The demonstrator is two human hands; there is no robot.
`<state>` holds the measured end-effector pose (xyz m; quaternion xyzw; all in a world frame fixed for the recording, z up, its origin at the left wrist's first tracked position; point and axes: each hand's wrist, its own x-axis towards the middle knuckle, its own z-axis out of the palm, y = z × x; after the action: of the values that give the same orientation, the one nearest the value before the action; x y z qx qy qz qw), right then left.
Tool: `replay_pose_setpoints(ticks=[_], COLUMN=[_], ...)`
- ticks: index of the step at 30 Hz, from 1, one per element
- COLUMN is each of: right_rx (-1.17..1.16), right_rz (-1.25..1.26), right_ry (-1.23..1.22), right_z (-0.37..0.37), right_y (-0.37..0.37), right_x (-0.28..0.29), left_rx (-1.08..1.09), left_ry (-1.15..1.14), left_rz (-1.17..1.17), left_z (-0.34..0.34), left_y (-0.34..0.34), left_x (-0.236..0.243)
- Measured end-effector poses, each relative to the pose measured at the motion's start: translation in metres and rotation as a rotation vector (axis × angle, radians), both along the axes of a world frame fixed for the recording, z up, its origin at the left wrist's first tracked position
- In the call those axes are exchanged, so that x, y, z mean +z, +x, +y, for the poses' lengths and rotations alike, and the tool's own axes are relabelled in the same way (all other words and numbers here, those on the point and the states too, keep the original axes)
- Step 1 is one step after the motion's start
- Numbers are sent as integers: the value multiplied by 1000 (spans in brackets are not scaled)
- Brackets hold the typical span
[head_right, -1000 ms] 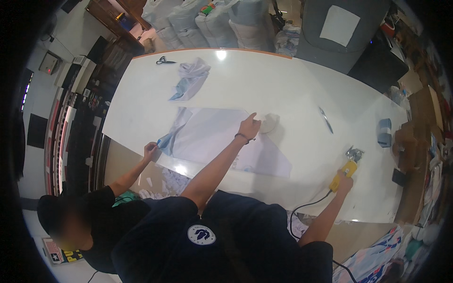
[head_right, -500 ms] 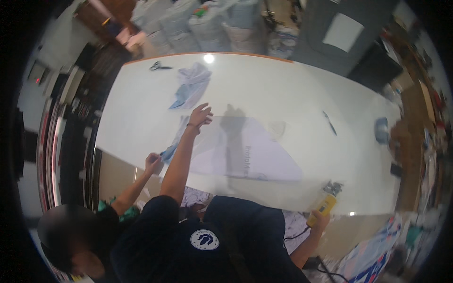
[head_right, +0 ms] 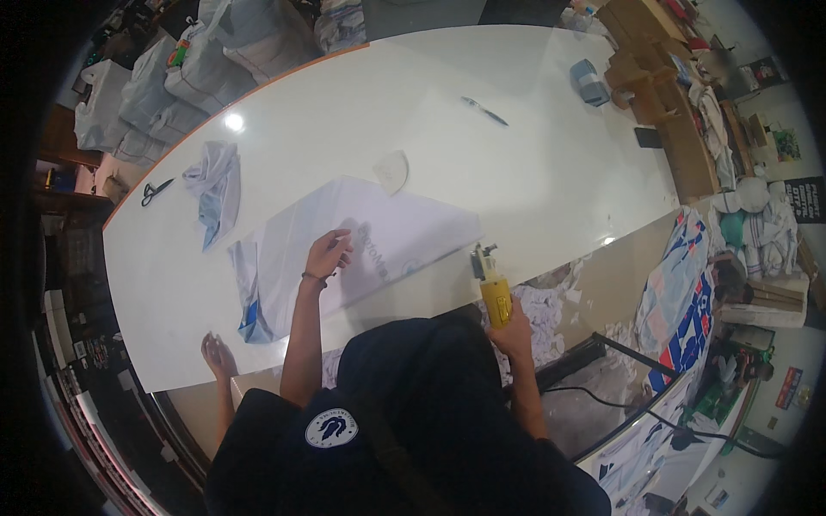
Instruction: The person uses a yellow electric cutter to trim the edges of a white fabric piece on a table. They repeatedly fold and unfold the fabric, aligning it before cutting along the edges. A coworker is visible nearby handling other fabric pieces.
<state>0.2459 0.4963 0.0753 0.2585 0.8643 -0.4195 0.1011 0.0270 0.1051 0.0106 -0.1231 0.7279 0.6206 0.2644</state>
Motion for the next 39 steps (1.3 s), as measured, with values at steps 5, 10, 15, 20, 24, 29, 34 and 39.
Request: replay_pose_setpoints(ticks=[5, 10, 15, 20, 24, 29, 34, 39], right_rx=[28, -55, 0, 9, 9, 8, -8, -37], right_rz=[-10, -17, -25, -19, -35, -15, -17, 9], right_ry=[-47, -69, -21, -10, -8, 8, 8, -2], right_z=[-25, -34, -31, -34, -33, -38, -42, -50], right_y=[-13, -27, -36, -43, -46, -52, -59, -68], right_x=[2, 6, 3, 6, 2, 6, 3, 1], left_rx=[-15, 0, 17, 1, 6, -5, -31, -15], left_ry=[-31, -31, -40, -59, -61, -65, -71, -39], left_rz=[8, -18, -50, -36, -36, -31, -31, -55], left_z=[4, 4, 4, 3, 3, 1, -1, -1], left_y=[-2, 3, 6, 6, 6, 6, 7, 7], left_x=[5, -1, -5, -2, -1, 0, -11, -11])
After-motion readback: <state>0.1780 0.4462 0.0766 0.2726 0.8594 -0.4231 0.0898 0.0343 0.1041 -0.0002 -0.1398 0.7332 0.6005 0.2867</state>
